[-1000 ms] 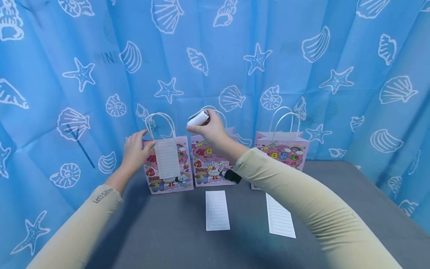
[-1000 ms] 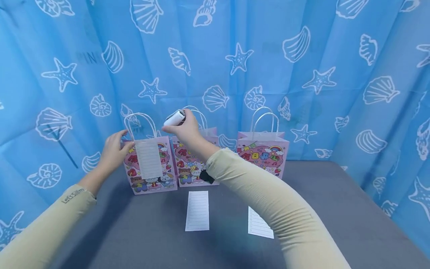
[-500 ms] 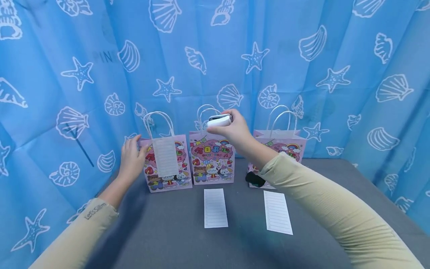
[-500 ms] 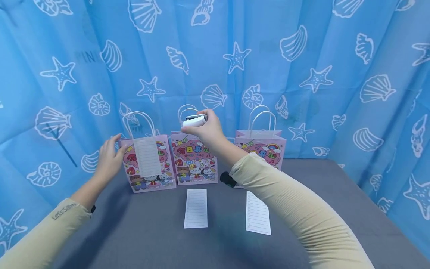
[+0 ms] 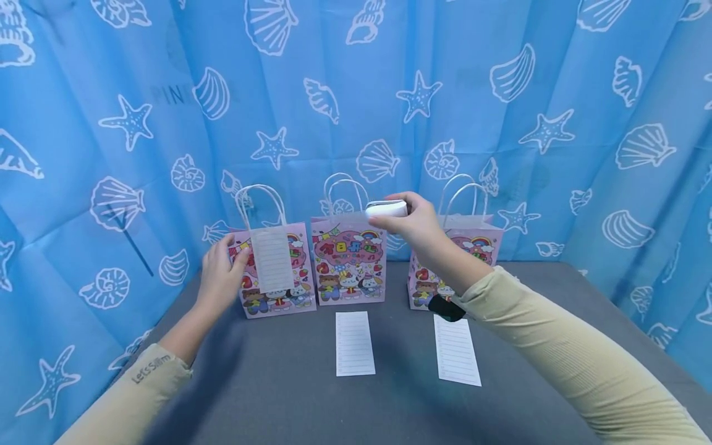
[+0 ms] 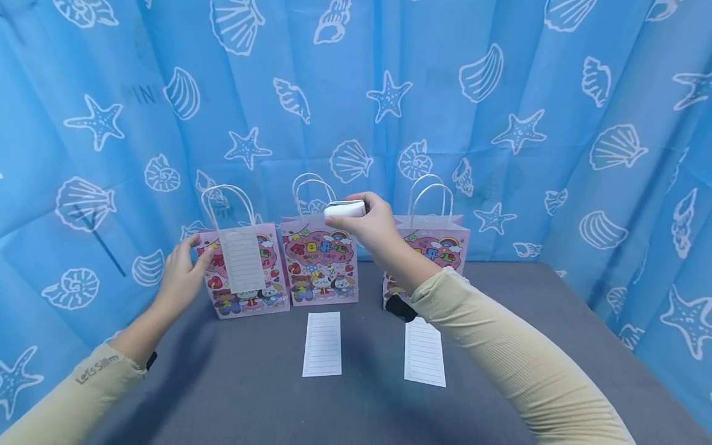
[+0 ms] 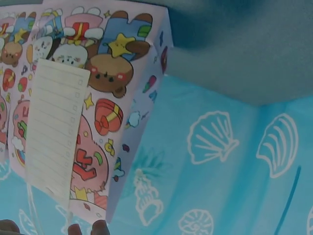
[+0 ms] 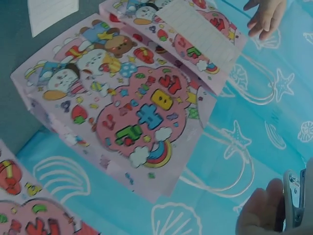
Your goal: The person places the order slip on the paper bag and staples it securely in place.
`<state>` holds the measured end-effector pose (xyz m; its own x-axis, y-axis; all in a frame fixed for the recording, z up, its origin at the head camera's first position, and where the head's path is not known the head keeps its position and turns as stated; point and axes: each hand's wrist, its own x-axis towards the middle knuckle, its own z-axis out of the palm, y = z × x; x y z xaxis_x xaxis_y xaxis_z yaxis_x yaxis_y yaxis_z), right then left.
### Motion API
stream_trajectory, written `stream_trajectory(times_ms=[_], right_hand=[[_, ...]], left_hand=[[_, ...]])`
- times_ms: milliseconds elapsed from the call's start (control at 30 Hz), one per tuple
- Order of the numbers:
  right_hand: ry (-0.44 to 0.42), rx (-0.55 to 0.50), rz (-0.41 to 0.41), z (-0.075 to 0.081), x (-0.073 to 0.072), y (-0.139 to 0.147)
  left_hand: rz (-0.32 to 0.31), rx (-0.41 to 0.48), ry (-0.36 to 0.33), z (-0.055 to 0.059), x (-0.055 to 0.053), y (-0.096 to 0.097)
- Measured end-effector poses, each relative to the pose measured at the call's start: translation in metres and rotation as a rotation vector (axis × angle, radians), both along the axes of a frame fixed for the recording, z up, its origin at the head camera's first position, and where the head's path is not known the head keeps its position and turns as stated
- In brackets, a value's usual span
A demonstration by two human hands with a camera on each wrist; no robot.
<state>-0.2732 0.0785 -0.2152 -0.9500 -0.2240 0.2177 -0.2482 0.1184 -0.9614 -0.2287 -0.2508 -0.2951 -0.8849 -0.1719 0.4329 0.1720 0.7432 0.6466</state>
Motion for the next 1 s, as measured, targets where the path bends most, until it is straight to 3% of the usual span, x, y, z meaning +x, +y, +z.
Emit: stream_trajectory(times_ms=[367, 700, 1000], right_hand=[[-0.075, 0.067, -0.065, -0.004, 0.012, 0.028], [-0.037, 0.147, -0.100, -0.006, 0.019, 0.053], [-0.061, 0.138, -0.121, -0.013, 0.023, 0.069]], left_hand=[[-0.021, 0.028, -0.008, -0.013, 0.009, 0.007], [-0.080, 0.045, -0.014, -0.024, 0.012, 0.019], [-0.099, 0.061, -0.039, -0.031, 0.017, 0.025]])
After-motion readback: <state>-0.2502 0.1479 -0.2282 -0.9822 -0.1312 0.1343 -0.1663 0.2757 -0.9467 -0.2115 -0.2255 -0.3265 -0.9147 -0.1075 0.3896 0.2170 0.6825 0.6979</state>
